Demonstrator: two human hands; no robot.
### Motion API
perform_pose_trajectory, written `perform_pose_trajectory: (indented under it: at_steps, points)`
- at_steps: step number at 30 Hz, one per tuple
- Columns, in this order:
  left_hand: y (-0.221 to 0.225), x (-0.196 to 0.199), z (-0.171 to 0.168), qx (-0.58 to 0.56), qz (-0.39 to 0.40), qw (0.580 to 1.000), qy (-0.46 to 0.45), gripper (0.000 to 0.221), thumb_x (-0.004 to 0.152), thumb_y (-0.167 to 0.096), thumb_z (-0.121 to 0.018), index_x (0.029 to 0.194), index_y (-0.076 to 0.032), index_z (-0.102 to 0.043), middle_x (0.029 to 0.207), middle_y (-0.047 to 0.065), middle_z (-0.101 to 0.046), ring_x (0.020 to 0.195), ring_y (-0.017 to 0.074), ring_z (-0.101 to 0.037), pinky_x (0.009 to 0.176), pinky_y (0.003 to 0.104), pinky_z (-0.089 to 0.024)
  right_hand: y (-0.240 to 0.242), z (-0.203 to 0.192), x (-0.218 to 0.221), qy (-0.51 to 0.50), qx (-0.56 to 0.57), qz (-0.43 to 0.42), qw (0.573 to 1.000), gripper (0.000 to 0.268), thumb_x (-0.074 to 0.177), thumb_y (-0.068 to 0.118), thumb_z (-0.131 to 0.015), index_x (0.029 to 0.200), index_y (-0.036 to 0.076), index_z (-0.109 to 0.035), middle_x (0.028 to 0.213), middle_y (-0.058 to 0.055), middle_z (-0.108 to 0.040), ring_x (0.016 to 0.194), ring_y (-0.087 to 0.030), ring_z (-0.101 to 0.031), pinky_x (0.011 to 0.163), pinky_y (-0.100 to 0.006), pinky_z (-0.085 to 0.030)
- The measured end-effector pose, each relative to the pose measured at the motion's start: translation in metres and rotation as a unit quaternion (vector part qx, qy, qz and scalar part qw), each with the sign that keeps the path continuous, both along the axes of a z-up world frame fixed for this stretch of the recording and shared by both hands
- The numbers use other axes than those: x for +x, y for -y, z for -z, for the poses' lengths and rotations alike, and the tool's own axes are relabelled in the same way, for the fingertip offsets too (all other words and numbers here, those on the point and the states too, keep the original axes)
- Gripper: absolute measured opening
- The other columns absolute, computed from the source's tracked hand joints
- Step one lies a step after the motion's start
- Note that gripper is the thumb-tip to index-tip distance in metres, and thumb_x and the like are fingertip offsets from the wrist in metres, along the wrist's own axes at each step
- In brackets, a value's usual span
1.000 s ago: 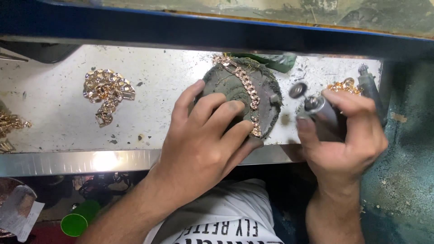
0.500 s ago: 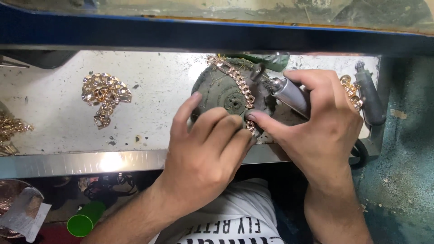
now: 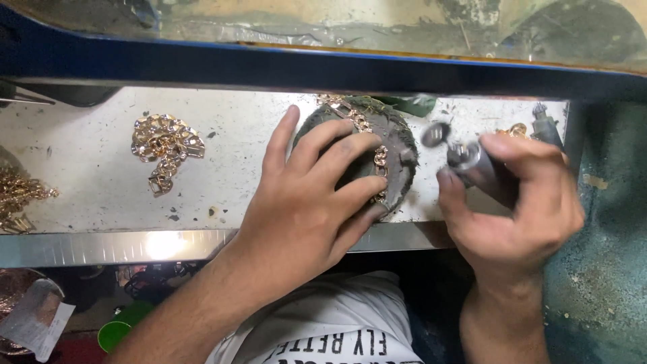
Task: Polishing a gold chain using a stationary polishing wheel and a handheld rotary tool.
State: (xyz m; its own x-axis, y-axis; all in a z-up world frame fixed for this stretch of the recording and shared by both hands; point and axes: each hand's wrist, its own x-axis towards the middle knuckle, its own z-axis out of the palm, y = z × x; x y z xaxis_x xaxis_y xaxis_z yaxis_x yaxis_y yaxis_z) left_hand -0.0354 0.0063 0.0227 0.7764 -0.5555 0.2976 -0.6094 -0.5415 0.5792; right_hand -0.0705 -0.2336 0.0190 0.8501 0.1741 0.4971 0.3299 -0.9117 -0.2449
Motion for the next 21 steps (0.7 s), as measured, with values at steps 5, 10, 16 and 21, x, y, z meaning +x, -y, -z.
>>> perform_pose_trajectory:
  at_steps: [5, 10, 16, 21]
  points:
    - [0.0, 0.002, 0.001, 0.016, -0.02, 1.0, -0.016, 0.03, 0.087, -0.031, -0.082, 0.109, -0.017, -0.069, 0.14, 0.011, -0.057, 0.136, 0.0353, -0.048, 0.118, 0.072, -0.021, 0.012, 0.011, -0.012, 0.003, -0.031, -0.068, 0.997, 0.047, 0.096, 0.038, -0.081, 0.109, -0.006, -0.071, 0.104, -0.021, -0.076, 0.09, -0.036, -0.072, 0.084, -0.048, -0.057]
    - [-0.002, 0.004, 0.002, 0.062, -0.03, 0.998, 0.011, 0.04, 0.087, -0.041, -0.081, 0.118, -0.018, -0.071, 0.146, 0.012, -0.056, 0.142, 0.0362, -0.044, 0.119, 0.072, -0.02, 0.007, 0.011, -0.012, -0.017, -0.031, -0.095, 0.995, 0.045, 0.09, 0.039, -0.083, 0.102, -0.003, -0.073, 0.1, -0.018, -0.077, 0.087, -0.035, -0.071, 0.083, -0.045, -0.057]
    - [-0.003, 0.006, -0.001, 0.083, -0.04, 0.996, 0.02, 0.055, 0.074, -0.048, -0.088, 0.119, -0.021, -0.073, 0.147, 0.011, -0.054, 0.141, 0.038, -0.043, 0.117, 0.071, -0.025, 0.004, 0.01, -0.007, -0.052, -0.028, -0.119, 0.991, 0.039, 0.091, 0.036, -0.08, 0.099, -0.001, -0.072, 0.094, -0.015, -0.076, 0.083, -0.032, -0.072, 0.082, -0.045, -0.056]
    - [-0.005, 0.013, 0.001, 0.001, -0.017, 0.999, -0.047, 0.056, 0.068, -0.038, -0.093, 0.115, -0.017, -0.074, 0.144, 0.013, -0.051, 0.136, 0.0387, -0.043, 0.114, 0.078, -0.022, 0.007, 0.012, -0.01, -0.029, 0.004, -0.105, 0.994, 0.041, 0.091, 0.034, -0.079, 0.101, -0.005, -0.074, 0.097, -0.019, -0.077, 0.086, -0.032, -0.071, 0.082, -0.042, -0.057]
